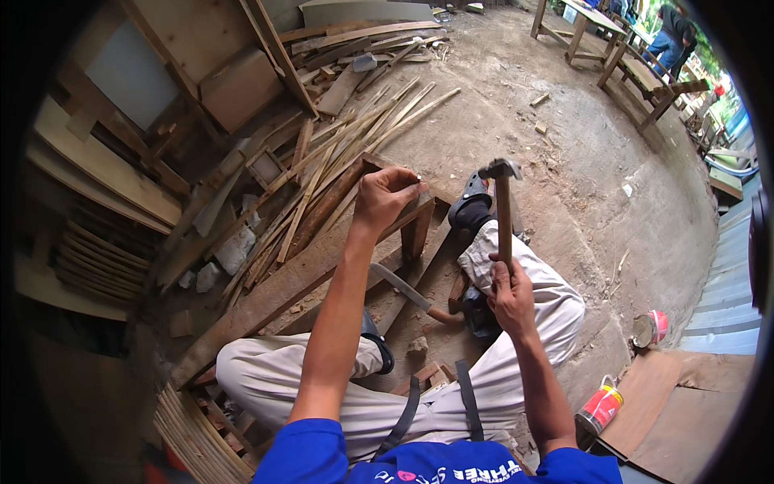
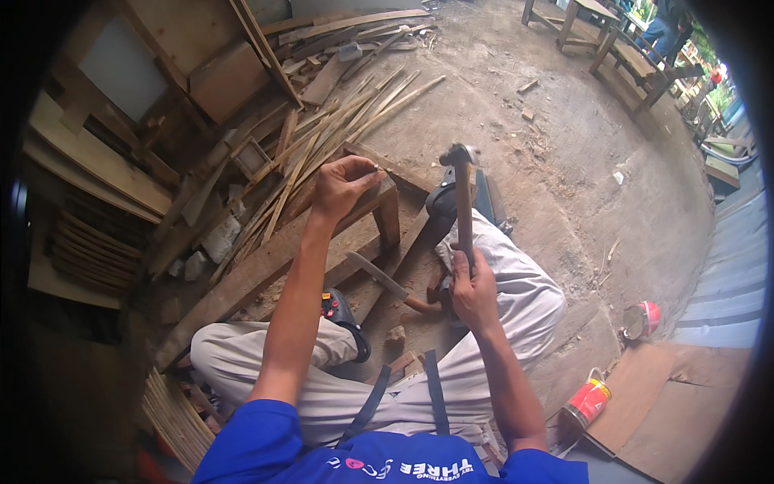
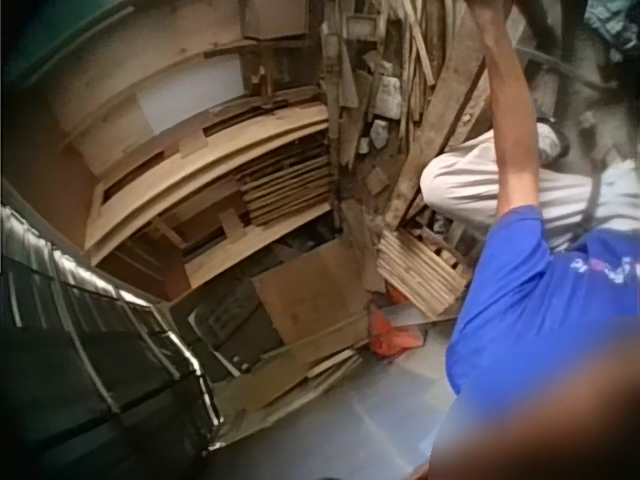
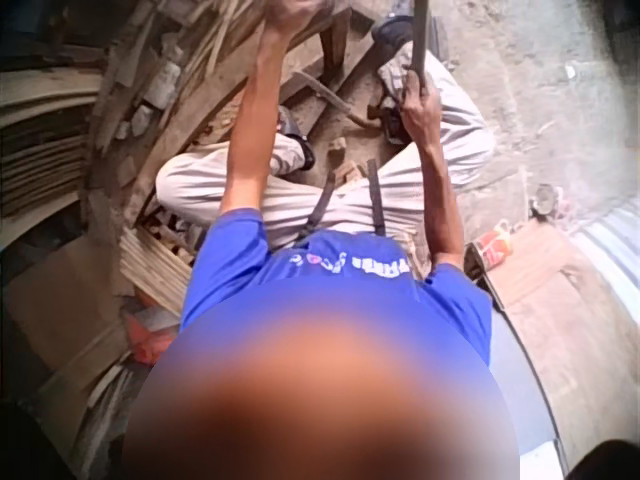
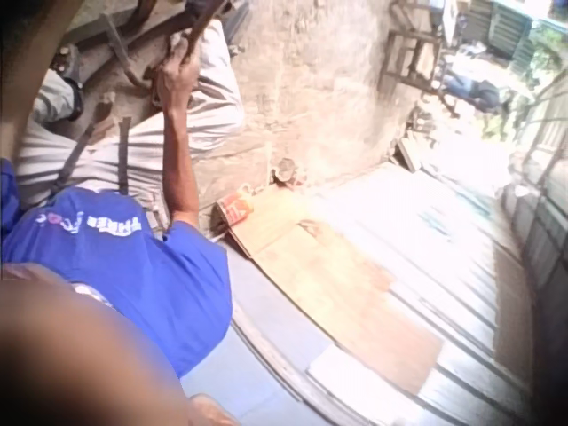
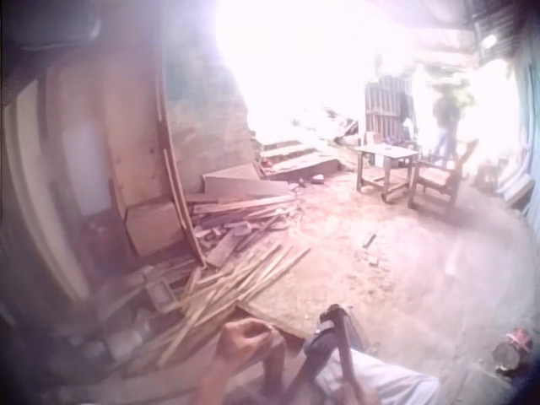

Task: The person sits on the floor in a woodworking area and repeatedly hammers nails into a small wooden frame. They retrieve nails from a small bag, position them on the wood, and strike them with a hammer.

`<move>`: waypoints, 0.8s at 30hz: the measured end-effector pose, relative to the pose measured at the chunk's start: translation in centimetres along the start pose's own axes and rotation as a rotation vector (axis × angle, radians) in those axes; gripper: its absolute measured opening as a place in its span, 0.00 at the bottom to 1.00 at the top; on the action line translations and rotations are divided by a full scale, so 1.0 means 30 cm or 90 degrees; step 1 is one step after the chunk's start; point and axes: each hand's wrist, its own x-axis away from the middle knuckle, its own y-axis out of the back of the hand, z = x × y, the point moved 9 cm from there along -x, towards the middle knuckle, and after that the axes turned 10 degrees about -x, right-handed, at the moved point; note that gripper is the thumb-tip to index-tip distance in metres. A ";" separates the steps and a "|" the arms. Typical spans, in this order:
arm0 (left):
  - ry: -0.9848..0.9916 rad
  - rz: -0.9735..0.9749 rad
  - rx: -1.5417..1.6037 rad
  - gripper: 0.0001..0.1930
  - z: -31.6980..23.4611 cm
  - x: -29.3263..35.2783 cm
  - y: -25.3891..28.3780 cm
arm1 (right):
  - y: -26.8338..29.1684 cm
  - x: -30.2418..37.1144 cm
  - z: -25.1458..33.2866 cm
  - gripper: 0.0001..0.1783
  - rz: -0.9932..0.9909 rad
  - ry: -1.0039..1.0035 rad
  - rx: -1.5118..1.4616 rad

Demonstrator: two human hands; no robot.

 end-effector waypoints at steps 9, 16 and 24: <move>-0.014 0.009 -0.026 0.07 -0.033 0.017 0.005 | -0.173 -0.021 0.422 0.15 0.129 0.157 0.440; -0.020 0.012 -0.023 0.09 -0.002 0.005 -0.002 | -0.215 -0.044 0.455 0.13 0.190 0.124 0.534; -0.015 0.032 -0.006 0.09 -0.002 0.007 -0.005 | -0.200 -0.060 0.446 0.12 0.188 0.157 0.537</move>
